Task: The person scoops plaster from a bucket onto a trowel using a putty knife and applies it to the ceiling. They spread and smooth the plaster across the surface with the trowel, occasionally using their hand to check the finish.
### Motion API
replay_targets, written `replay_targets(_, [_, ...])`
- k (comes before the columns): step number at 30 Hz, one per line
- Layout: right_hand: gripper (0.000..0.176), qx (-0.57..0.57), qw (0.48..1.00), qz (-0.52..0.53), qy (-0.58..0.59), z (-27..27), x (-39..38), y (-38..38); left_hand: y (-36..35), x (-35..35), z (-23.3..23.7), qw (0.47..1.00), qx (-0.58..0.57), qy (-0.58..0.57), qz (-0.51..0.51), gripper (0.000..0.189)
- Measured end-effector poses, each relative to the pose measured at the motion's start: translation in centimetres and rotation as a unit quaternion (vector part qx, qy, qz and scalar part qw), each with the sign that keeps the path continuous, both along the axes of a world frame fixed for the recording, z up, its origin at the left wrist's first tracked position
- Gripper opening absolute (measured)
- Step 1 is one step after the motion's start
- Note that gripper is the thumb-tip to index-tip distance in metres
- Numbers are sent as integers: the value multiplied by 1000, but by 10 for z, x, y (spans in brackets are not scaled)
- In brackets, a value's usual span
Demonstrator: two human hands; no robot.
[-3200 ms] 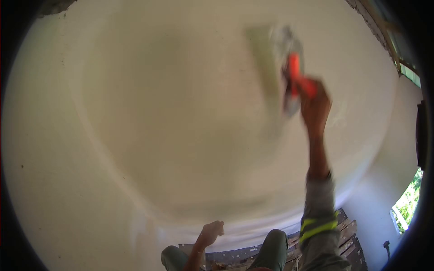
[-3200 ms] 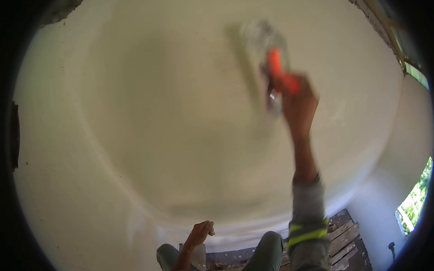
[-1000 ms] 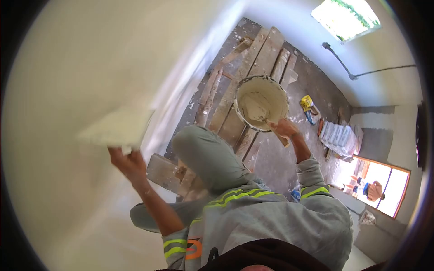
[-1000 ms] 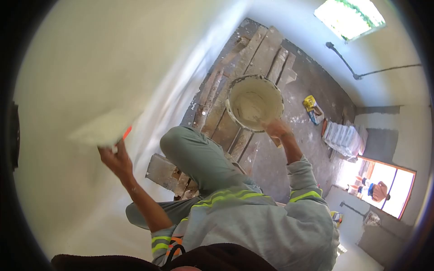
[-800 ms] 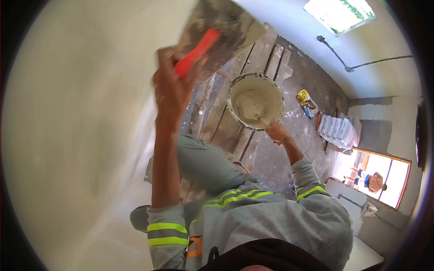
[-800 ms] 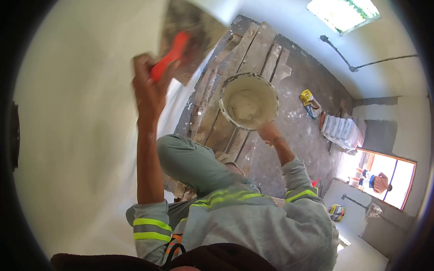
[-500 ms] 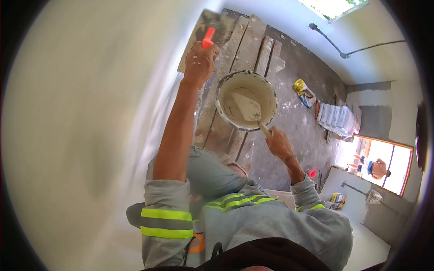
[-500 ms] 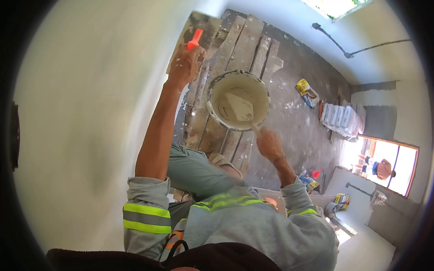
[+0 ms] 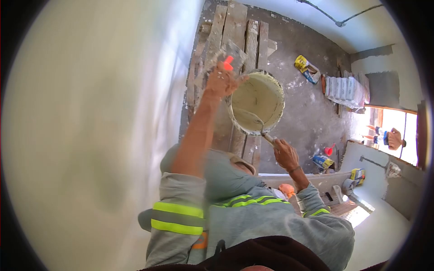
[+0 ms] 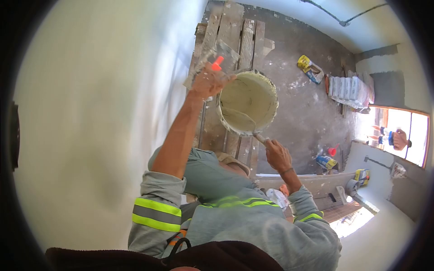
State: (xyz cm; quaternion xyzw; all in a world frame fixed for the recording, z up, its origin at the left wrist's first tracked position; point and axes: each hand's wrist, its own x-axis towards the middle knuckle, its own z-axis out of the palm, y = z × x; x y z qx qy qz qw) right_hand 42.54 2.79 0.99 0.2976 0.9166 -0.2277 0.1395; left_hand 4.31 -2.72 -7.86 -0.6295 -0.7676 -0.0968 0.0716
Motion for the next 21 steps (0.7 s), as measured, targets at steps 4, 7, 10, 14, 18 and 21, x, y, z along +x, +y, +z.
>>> replay_targets(4, [26,6,999,26,19,-9,10,3,11,23,76,943,-81,-292,141,26])
replay_targets(7, [26,5,999,-5,39,-9,9,0,-2,31,94,929,-51,-326,167,28])
replay_targets(10, [26,24,999,-14,45,7,-5,-1,-10,34,99,944,-4,-293,150,24])
replay_targets(14, [37,64,997,-21,24,26,-21,0,-23,41,128,965,57,-224,120,16])
replay_targets(18, [36,131,990,-26,37,37,-58,9,-24,39,103,984,60,-129,107,13])
replay_targets(21, [35,176,984,-13,9,31,-80,17,-20,45,103,985,69,-133,89,12])
